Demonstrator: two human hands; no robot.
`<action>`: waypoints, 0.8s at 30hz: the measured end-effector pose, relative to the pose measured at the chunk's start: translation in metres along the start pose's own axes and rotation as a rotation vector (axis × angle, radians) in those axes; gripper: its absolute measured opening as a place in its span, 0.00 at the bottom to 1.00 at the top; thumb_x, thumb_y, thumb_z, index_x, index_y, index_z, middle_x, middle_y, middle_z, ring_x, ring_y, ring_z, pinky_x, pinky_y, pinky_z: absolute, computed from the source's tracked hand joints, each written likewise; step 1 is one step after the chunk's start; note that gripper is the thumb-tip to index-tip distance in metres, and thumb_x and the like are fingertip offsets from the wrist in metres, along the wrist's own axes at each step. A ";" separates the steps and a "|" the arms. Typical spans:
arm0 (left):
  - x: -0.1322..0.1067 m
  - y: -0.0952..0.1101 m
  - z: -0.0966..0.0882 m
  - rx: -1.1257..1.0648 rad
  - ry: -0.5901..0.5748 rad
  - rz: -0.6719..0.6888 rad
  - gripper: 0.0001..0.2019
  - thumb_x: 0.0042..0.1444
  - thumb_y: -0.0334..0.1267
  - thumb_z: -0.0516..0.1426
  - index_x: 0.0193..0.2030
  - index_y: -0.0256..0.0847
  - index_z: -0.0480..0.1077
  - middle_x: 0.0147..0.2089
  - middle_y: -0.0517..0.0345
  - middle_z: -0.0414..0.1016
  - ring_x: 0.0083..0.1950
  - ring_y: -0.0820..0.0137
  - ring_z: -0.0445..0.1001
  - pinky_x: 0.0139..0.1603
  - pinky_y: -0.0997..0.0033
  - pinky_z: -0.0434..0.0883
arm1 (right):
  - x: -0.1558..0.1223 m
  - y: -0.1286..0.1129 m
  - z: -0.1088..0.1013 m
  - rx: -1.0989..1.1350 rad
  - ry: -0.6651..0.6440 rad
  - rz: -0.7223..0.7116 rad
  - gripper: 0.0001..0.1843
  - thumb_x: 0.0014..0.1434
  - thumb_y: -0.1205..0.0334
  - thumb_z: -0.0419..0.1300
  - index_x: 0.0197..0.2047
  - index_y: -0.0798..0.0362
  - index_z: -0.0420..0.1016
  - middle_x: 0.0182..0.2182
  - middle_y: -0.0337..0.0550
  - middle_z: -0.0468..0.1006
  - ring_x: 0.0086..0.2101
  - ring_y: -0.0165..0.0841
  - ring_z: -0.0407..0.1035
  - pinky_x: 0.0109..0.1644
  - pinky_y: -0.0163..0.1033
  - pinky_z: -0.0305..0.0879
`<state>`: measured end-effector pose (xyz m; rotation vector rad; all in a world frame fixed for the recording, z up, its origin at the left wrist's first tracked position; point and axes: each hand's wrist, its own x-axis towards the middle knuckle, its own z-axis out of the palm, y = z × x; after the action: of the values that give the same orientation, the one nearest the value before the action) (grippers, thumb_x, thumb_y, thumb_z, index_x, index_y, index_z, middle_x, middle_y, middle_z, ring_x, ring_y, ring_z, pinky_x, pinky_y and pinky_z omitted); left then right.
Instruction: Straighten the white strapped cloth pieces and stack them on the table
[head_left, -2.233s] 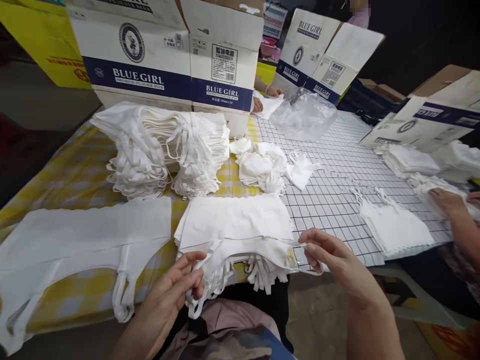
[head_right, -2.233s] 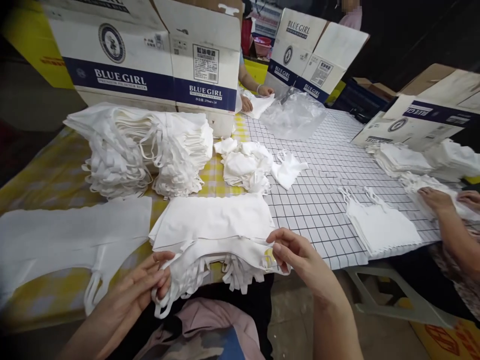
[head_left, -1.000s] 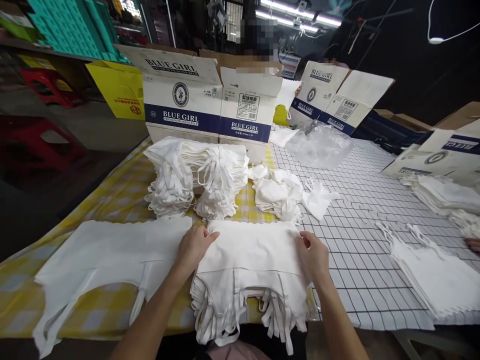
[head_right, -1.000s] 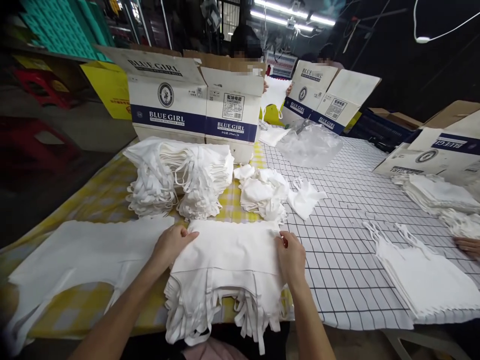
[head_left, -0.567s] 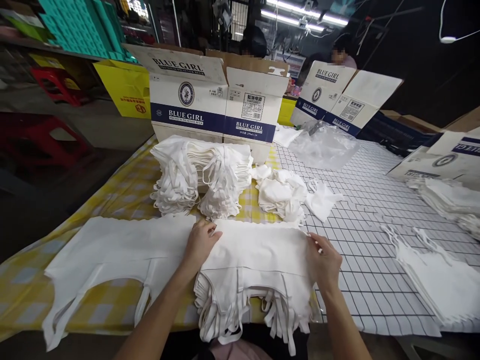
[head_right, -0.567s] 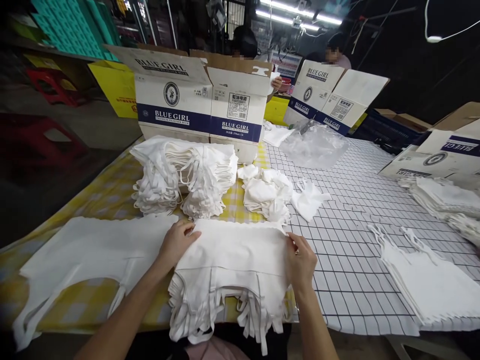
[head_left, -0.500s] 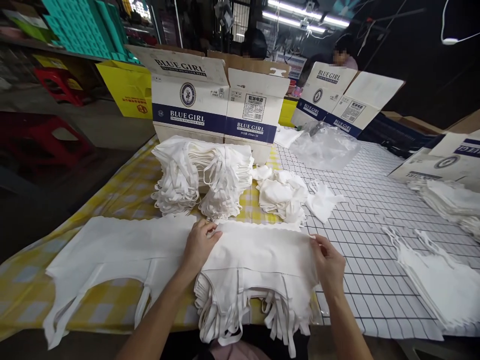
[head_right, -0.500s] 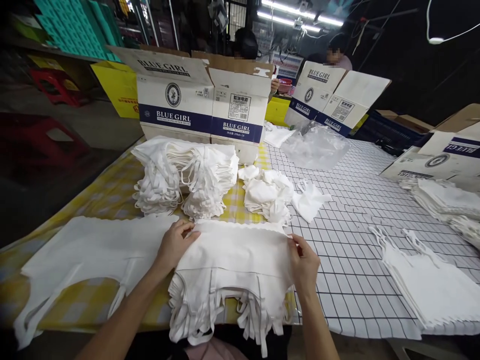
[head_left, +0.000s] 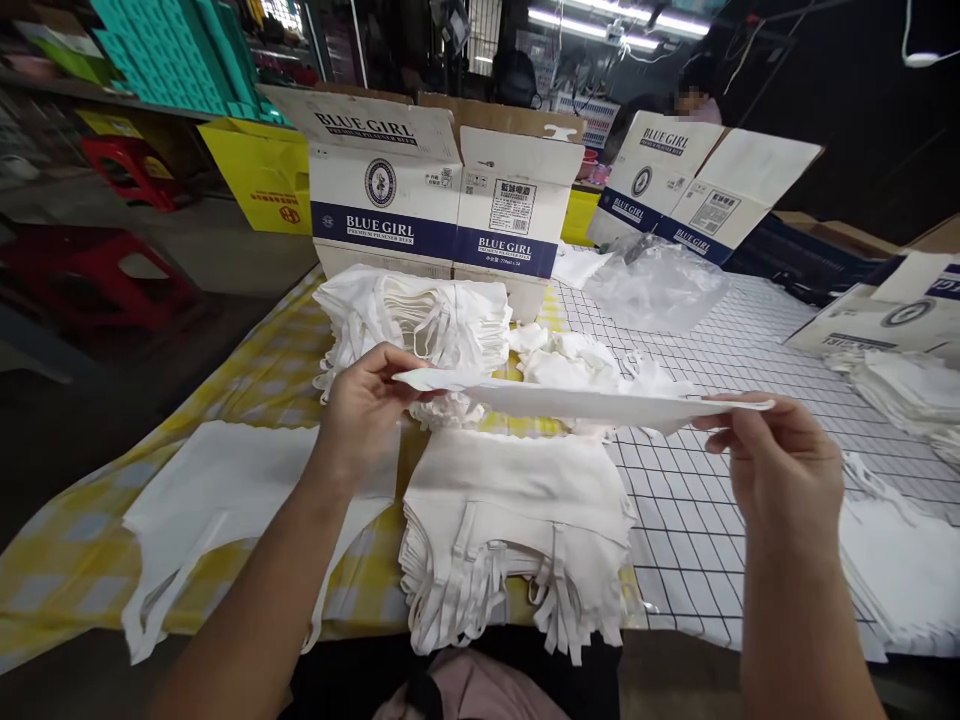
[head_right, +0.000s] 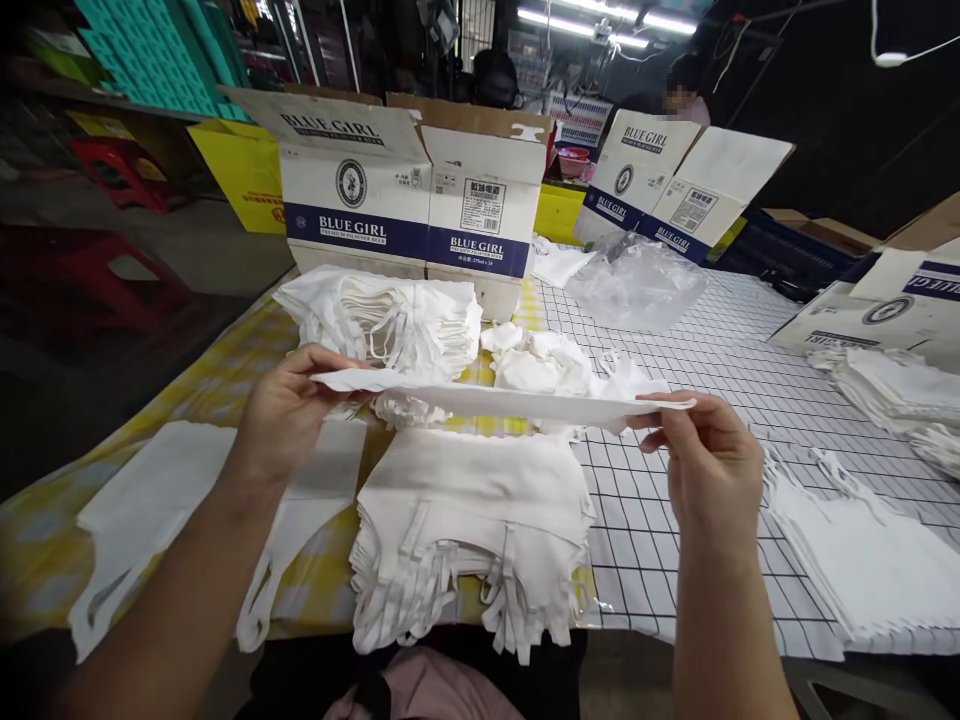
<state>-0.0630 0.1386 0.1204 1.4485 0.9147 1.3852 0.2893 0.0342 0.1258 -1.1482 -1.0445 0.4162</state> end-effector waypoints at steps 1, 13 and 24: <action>-0.004 0.003 -0.003 0.011 -0.014 0.038 0.06 0.48 0.33 0.62 0.34 0.39 0.70 0.36 0.56 0.77 0.38 0.68 0.76 0.38 0.72 0.73 | -0.002 0.001 -0.005 -0.003 -0.029 -0.005 0.04 0.55 0.65 0.61 0.37 0.53 0.73 0.35 0.43 0.75 0.30 0.32 0.73 0.26 0.33 0.66; -0.144 -0.077 -0.044 0.469 -0.470 -0.238 0.07 0.51 0.26 0.53 0.25 0.39 0.64 0.45 0.50 0.74 0.44 0.69 0.73 0.40 0.77 0.68 | -0.103 0.058 -0.072 -0.219 -0.739 0.648 0.07 0.59 0.58 0.57 0.37 0.51 0.72 0.44 0.48 0.72 0.44 0.38 0.67 0.44 0.40 0.67; -0.153 -0.073 -0.044 0.632 -0.548 -0.216 0.05 0.52 0.29 0.54 0.28 0.41 0.65 0.49 0.52 0.73 0.45 0.70 0.73 0.44 0.77 0.68 | -0.106 0.059 -0.068 -0.254 -0.800 0.627 0.09 0.58 0.54 0.56 0.36 0.51 0.70 0.40 0.46 0.70 0.38 0.34 0.65 0.40 0.37 0.64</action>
<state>-0.1165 0.0226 -0.0001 1.9873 1.1435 0.4899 0.3075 -0.0578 0.0226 -1.5853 -1.4277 1.3483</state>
